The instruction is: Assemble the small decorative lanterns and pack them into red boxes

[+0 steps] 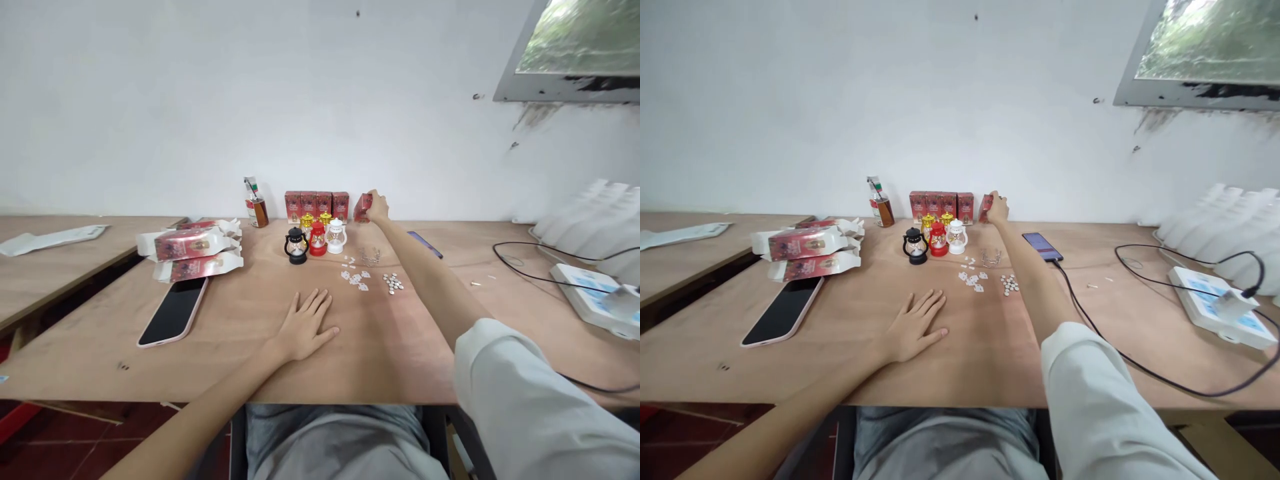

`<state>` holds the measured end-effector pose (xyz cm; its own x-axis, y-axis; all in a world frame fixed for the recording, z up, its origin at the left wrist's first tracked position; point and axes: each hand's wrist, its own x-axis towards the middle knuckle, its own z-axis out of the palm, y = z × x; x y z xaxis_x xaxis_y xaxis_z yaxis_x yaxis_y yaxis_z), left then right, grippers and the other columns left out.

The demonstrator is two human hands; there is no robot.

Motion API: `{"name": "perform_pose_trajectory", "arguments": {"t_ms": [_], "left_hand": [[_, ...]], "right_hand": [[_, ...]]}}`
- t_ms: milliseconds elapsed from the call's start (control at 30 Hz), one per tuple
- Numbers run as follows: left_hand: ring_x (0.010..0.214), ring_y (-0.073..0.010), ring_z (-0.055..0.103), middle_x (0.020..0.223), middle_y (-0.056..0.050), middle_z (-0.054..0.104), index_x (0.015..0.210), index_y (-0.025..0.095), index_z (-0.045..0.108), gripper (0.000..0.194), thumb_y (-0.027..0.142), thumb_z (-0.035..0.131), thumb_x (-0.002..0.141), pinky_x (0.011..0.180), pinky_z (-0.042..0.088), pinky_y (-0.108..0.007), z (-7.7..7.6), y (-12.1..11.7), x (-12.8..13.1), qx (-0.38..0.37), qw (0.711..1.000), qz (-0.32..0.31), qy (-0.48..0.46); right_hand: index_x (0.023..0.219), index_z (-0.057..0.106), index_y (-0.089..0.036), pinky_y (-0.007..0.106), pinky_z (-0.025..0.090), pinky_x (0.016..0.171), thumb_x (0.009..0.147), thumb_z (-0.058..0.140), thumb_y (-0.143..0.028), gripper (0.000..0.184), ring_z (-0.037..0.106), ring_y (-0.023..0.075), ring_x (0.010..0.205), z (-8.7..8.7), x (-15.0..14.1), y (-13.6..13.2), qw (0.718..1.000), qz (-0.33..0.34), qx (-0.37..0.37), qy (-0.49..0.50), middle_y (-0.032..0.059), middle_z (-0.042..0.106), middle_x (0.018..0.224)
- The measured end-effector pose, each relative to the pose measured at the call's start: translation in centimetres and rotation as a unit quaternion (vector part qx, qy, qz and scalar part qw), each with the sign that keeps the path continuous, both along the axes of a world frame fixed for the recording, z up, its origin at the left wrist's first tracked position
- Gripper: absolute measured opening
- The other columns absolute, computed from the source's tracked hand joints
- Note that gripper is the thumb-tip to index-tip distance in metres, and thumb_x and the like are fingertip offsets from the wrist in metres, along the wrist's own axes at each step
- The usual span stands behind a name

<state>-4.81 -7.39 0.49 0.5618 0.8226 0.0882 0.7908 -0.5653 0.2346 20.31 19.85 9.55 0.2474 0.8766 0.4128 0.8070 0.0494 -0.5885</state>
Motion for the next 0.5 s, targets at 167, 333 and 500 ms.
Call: {"name": "perform_pose_trajectory", "arguments": {"t_ms": [167, 333, 500], "left_hand": [[0.144, -0.0310, 0.016, 0.153, -0.012, 0.024, 0.146, 0.019, 0.025, 0.071, 0.060, 0.033, 0.089, 0.112, 0.008, -0.063, 0.2, -0.2, 0.0, -0.019, 1.000, 0.003, 0.005], [0.143, -0.0311, 0.016, 0.153, -0.012, 0.025, 0.146, 0.020, 0.026, 0.070, 0.060, 0.033, 0.089, 0.112, 0.007, -0.063, 0.4, -0.4, 0.2, -0.014, 1.000, 0.000, -0.006], [0.144, -0.0306, 0.016, 0.153, -0.013, 0.026, 0.145, 0.021, 0.027, 0.070, 0.061, 0.032, 0.088, 0.111, 0.004, -0.064, -0.2, 0.3, -0.1, -0.020, 1.000, -0.016, -0.011]], "right_hand": [[0.131, 0.042, -0.023, 0.038, 0.043, 0.091, 0.074, 0.051, -0.011, 0.059, 0.056, 0.0241, 0.103, -2.1, -1.8, 3.3, 0.999, -0.002, -0.014, 0.046, 0.0126, 0.046, 0.124], [0.145, 0.015, -0.013, 0.041, 0.042, 0.095, 0.070, 0.055, -0.010, 0.085, 0.048, 0.0294, 0.120, -4.2, -2.1, 3.7, 0.997, 0.033, -0.025, 0.069, 0.0256, 0.019, 0.148], [0.144, 0.007, -0.001, 0.048, 0.031, 0.105, 0.070, 0.059, -0.011, 0.091, 0.032, 0.0335, 0.133, -4.2, -0.9, 2.4, 0.994, 0.105, -0.014, 0.039, 0.0321, 0.009, 0.149]]}}
